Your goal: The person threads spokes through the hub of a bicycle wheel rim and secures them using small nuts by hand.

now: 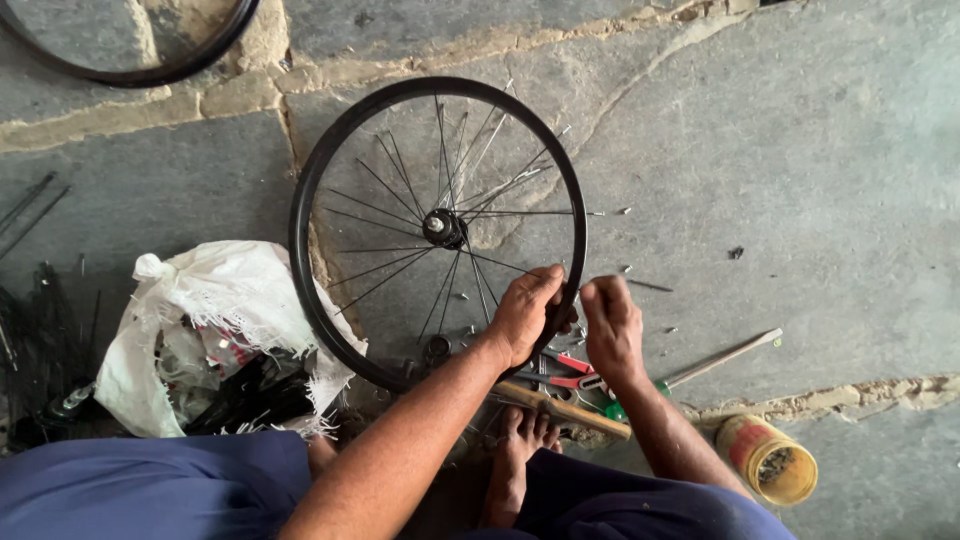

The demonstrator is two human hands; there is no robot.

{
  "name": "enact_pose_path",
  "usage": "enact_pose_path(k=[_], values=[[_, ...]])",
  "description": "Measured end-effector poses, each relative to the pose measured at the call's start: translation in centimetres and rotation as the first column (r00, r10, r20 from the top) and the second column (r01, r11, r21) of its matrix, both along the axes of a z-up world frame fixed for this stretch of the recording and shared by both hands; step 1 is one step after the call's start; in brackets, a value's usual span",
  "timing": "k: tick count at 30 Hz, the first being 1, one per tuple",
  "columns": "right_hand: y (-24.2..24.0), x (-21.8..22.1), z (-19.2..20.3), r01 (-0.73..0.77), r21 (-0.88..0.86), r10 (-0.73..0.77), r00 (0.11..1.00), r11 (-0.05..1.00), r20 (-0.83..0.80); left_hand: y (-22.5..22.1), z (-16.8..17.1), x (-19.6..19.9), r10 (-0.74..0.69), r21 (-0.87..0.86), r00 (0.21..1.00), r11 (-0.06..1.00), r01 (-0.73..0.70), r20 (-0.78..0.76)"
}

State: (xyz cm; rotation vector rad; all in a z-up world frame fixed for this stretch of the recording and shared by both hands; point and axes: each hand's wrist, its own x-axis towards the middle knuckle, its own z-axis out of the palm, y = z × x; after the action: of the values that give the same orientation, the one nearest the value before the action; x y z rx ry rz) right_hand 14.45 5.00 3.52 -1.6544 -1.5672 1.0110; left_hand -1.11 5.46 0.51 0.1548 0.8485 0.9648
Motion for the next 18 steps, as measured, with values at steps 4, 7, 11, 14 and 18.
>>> enact_pose_path(k=[4,7,11,14,18], values=[[1.0,0.5,-1.3,0.032,-0.376,-0.186,0.905,0.926,-0.382,-0.1,-1.0,0.4,0.100,-0.038,0.994,0.994,-0.099,0.034],[1.4,-0.1,0.8,-0.053,-0.555,-0.370,0.693,0.830,-0.619,0.3,-0.9,1.1,0.213,0.114,0.966,0.974,-0.197,-0.147],[2.0,-0.9,1.7,-0.145,-0.610,-0.408,0.621,0.779,-0.669,0.5,2.5,0.5,-0.009,-0.020,0.804,1.000,-0.004,-0.595],[2.1,-0.1,1.2,-0.152,-0.576,-0.395,0.588,0.803,-0.706,-0.2,4.6,-1.9,0.151,0.221,0.349,0.961,0.168,-0.925],[2.5,0.4,0.3,-0.140,-0.551,-0.432,0.477,0.822,-0.765,-2.9,4.1,-4.3,0.156,0.183,0.170,0.971,0.156,-0.973]])
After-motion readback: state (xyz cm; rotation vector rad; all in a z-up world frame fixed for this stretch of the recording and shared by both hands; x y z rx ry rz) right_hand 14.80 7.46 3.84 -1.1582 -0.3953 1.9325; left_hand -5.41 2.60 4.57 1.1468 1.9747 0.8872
